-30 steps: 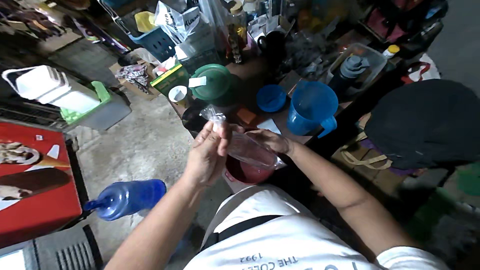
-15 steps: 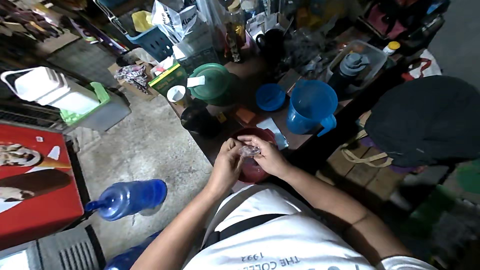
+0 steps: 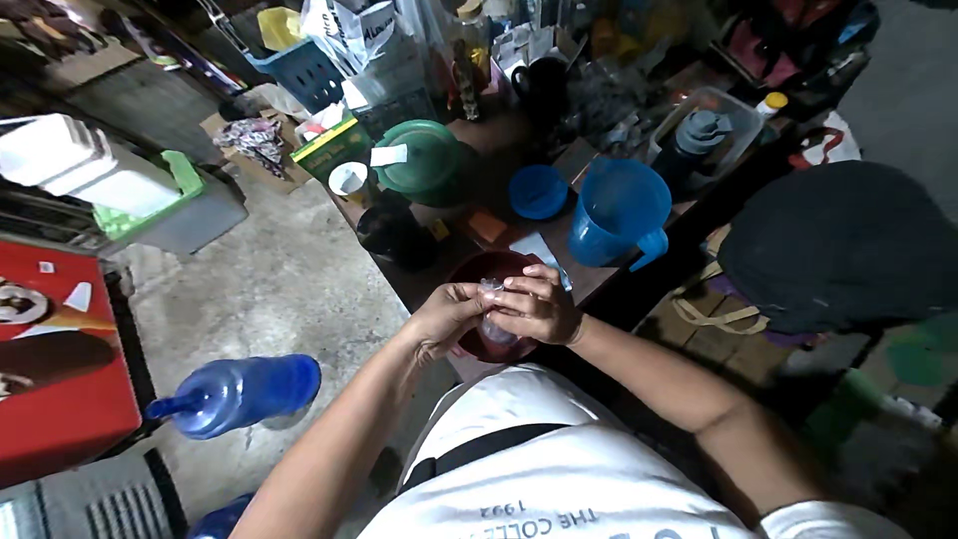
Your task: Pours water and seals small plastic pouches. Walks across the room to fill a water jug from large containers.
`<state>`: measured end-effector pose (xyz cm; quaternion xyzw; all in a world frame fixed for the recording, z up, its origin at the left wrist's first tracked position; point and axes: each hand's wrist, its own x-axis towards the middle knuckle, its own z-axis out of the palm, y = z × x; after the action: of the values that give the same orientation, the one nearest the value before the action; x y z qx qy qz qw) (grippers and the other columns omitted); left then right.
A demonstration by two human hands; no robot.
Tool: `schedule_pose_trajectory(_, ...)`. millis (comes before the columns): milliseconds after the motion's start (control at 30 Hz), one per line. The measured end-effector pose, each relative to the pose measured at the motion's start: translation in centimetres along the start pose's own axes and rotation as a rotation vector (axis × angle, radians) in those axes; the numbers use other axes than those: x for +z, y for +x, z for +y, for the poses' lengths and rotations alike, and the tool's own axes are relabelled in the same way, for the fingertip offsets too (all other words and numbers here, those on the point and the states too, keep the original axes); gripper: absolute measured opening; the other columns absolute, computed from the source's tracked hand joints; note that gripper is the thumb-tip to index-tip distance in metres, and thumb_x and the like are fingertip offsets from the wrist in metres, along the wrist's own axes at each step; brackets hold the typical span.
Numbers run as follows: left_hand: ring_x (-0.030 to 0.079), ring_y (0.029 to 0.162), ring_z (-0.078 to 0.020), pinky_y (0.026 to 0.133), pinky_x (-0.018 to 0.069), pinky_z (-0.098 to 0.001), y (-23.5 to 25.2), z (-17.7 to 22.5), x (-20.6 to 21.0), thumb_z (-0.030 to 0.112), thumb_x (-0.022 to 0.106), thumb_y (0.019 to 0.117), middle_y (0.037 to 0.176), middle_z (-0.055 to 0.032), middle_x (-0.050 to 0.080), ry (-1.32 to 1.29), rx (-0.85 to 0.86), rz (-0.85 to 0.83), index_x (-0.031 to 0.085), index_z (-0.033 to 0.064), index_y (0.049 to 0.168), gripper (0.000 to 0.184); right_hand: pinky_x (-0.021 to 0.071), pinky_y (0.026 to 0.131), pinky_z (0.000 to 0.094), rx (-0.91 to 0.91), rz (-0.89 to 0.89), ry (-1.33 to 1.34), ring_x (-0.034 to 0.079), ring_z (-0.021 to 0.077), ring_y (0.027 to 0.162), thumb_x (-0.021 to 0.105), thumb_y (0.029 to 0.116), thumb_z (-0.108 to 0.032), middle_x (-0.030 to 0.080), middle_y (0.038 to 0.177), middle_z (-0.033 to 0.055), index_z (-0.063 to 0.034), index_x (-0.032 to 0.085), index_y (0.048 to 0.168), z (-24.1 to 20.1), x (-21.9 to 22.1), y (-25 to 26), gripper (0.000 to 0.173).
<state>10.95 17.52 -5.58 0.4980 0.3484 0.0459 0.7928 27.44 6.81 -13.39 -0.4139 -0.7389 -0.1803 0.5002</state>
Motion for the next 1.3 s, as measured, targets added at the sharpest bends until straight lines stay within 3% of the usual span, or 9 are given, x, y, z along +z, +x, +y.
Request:
schedule_pose_trajectory(233, 0.067, 0.073, -0.0055, 0.072, 0.0578, -0.0235, -0.9, 0.7, -0.7, -0.004, 0.074, 0.0875, 0.081, 0.0009, 0.073, 0.305, 0.210, 0.145, 0.075, 0.0061, 0.087, 0.010, 0.0265, 0.120, 0.0480, 0.045, 0.001, 0.010, 0.053, 0.0251, 0.127, 0.073, 0.0916, -0.012, 0.068, 0.115, 0.0044, -0.0198, 0.075, 0.090, 0.4, 0.0, -0.1, 0.009)
schedule_pose_trajectory(533, 0.064, 0.071, -0.0052, 0.070, 0.0569, -0.0224, -1.6, 1.4, -1.5, -0.008, 0.070, 0.0879, 0.079, 0.0008, 0.070, 0.325, 0.293, 0.040, 0.071, 0.0066, 0.087, 0.014, 0.0274, 0.119, 0.0488, 0.009, -0.037, 0.046, 0.053, 0.0266, 0.127, 0.073, 0.0908, -0.013, 0.068, 0.113, 0.0061, -0.0222, 0.075, 0.088, 1.0, 0.0, 0.9, 0.010)
schedule_pose_trajectory(667, 0.063, 0.067, -0.0038, 0.065, 0.0555, -0.0217, -0.1, 0.2, -1.3, -0.007, 0.071, 0.0882, 0.077, 0.0026, 0.068, 0.331, 0.373, 0.067, 0.069, 0.0070, 0.086, 0.015, 0.0301, 0.118, 0.0490, -0.077, -0.166, 0.023, 0.054, 0.0269, 0.130, 0.072, 0.0947, -0.023, 0.070, 0.125, 0.0040, -0.0231, 0.078, 0.094, 1.7, -0.8, 2.0, 0.006)
schedule_pose_trajectory(800, 0.064, 0.073, -0.0051, 0.071, 0.0573, -0.0249, 1.6, -3.2, -2.2, -0.004, 0.071, 0.0889, 0.082, 0.0027, 0.070, 0.259, 0.463, 0.084, 0.070, 0.0084, 0.090, 0.013, 0.0310, 0.115, 0.0546, -0.016, -0.250, 0.009, 0.054, 0.0310, 0.130, 0.071, 0.0900, -0.027, 0.070, 0.126, 0.0055, -0.0233, 0.078, 0.082, 2.2, -1.4, 2.3, 0.011)
schedule_pose_trajectory(933, 0.067, 0.080, -0.0083, 0.077, 0.0582, -0.0284, 2.6, -6.5, -1.3, -0.006, 0.069, 0.0892, 0.090, 0.0002, 0.072, 0.064, 0.525, 0.131, 0.070, 0.0069, 0.092, 0.013, 0.0368, 0.110, 0.0565, 0.458, -0.242, 0.079, 0.049, 0.0369, 0.133, 0.077, 0.0681, -0.025, 0.065, 0.131, 0.0132, -0.0162, 0.068, 0.064, -0.4, -0.5, 2.2, 0.014)
schedule_pose_trajectory(1067, 0.068, 0.088, -0.0096, 0.078, 0.0587, -0.0286, 3.1, -7.8, -0.6, -0.002, 0.071, 0.0881, 0.096, -0.0005, 0.072, 0.102, 0.674, 0.171, 0.073, 0.0077, 0.093, 0.011, 0.0446, 0.104, 0.0453, 1.143, -0.252, 0.391, 0.046, 0.0257, 0.132, 0.078, 0.0723, -0.010, 0.051, 0.141, 0.0139, -0.0056, 0.059, 0.065, -2.7, -0.7, 3.3, 0.021)
schedule_pose_trajectory(1167, 0.067, 0.094, -0.0107, 0.084, 0.0580, -0.0286, 2.9, -7.9, -0.8, 0.002, 0.068, 0.0904, 0.099, -0.0021, 0.071, 0.375, 0.865, 0.224, 0.073, 0.0046, 0.096, 0.008, 0.0492, 0.098, 0.0368, 1.630, -0.118, 0.869, 0.056, 0.0172, 0.120, 0.057, 0.0935, -0.006, 0.058, 0.134, 0.0113, 0.0030, 0.067, 0.097, -2.9, -1.3, 3.6, 0.015)
schedule_pose_trajectory(1233, 0.065, 0.096, -0.0132, 0.088, 0.0538, -0.0301, 2.9, -8.0, -1.2, 0.002, 0.067, 0.0907, 0.098, -0.0042, 0.072, 0.621, 1.030, 0.306, 0.073, 0.0033, 0.094, 0.007, 0.0488, 0.102, 0.0347, 1.760, -0.014, 1.125, 0.060, 0.0164, 0.118, 0.049, 0.1019, -0.009, 0.063, 0.131, 0.0131, 0.0043, 0.063, 0.126, -2.6, -1.7, 3.1, 0.031)
schedule_pose_trajectory(1300, 0.064, 0.094, -0.0192, 0.089, 0.0505, -0.0348, 2.6, -8.0, -1.6, 0.001, 0.066, 0.0906, 0.096, -0.0086, 0.072, 0.832, 1.173, 0.382, 0.074, 0.0026, 0.091, 0.007, 0.0489, 0.102, 0.0328, 1.794, 0.059, 1.193, 0.062, 0.0143, 0.113, 0.045, 0.1048, -0.006, 0.066, 0.124, 0.0108, 0.0037, 0.059, 0.130, -2.7, -1.5, 2.4, 0.031)
